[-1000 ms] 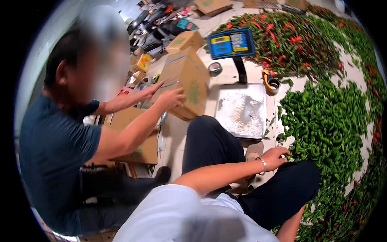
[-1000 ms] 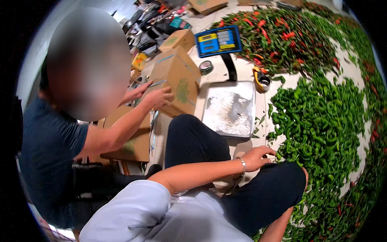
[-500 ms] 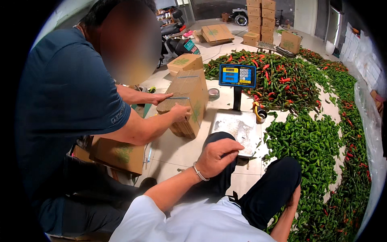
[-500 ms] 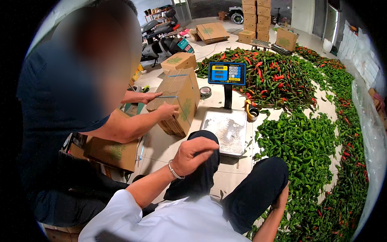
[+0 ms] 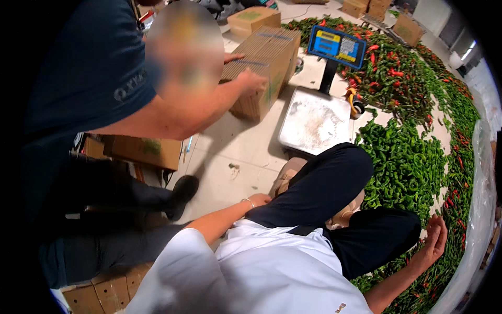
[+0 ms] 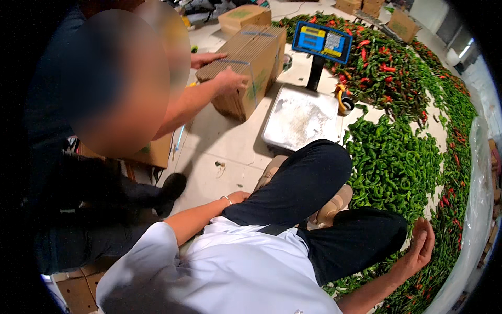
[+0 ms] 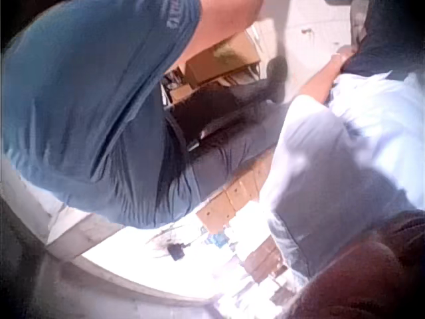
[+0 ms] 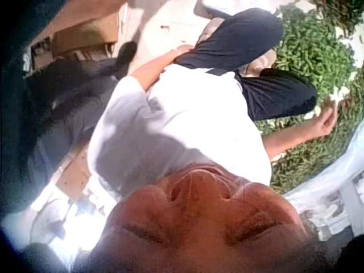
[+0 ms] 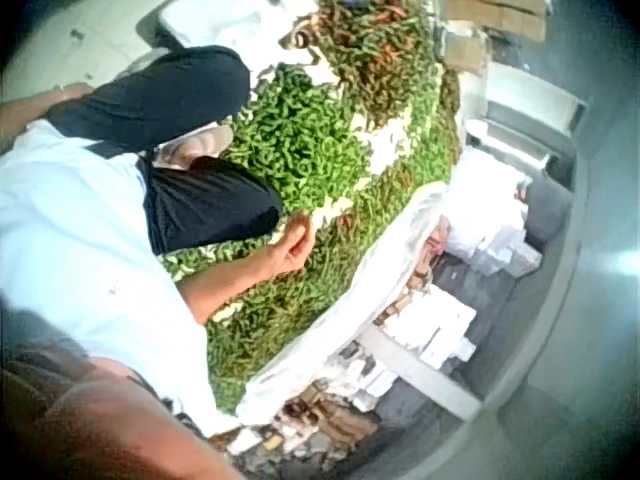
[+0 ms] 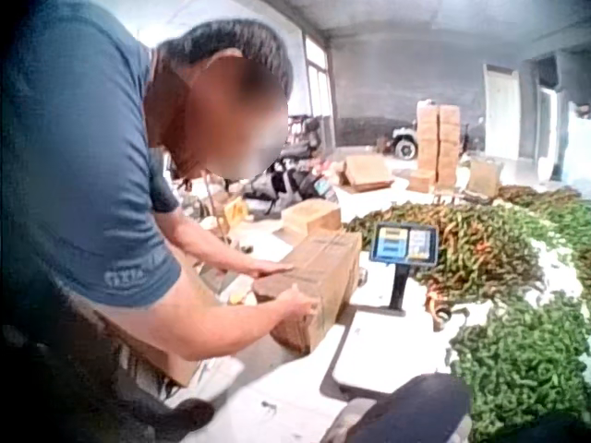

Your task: The person sits on the floor sorting green and red chili peppers from a large pile, separating them by hand. They then assemble a cardboard box, place it on a digital scale, and use a handheld tape dispenser to seal the box.

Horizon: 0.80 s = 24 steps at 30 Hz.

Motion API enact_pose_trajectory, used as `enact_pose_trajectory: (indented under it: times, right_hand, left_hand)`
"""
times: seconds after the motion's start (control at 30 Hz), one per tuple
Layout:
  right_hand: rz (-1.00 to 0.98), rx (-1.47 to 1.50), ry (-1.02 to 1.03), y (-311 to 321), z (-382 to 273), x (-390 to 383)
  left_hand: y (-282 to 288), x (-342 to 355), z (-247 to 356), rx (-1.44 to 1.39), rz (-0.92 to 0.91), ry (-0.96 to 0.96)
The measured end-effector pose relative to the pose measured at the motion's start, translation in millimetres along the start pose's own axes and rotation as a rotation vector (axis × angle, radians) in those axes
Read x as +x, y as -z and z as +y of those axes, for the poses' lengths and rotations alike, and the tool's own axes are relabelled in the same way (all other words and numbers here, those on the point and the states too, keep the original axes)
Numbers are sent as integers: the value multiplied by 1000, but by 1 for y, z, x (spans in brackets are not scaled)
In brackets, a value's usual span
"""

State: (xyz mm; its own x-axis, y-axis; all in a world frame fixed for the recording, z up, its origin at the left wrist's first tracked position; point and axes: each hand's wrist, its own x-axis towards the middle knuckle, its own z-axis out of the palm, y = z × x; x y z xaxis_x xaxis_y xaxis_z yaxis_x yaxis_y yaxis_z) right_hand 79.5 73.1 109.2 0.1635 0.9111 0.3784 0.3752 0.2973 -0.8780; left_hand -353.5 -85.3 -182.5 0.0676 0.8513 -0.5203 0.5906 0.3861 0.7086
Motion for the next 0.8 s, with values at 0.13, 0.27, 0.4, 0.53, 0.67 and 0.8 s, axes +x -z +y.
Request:
enact_pose_trajectory:
  times: [0.13,0.27,0.4,0.53,0.67,0.8]
  right_hand:
    - [-273,-196,-81,-20,28,19]
    - [-312,-323,-46,-32,16,20]
    - [-413,-429,27,-53,4,23]
    - [-402,-467,82,-67,4,20]
    - [-377,-606,107,-62,-4,17]
    - [-411,-625,85,-53,-1,20]
  left_hand:
    - [-46,0,-53,2,-13,19]
    - [-46,-14,-56,66,135,88]
    - [-39,-17,-41,9,190,137]
    - [-40,-15,-46,-19,188,157]
    - [-38,-12,-52,-17,177,156]
    - [-43,-5,-54,-39,166,136]
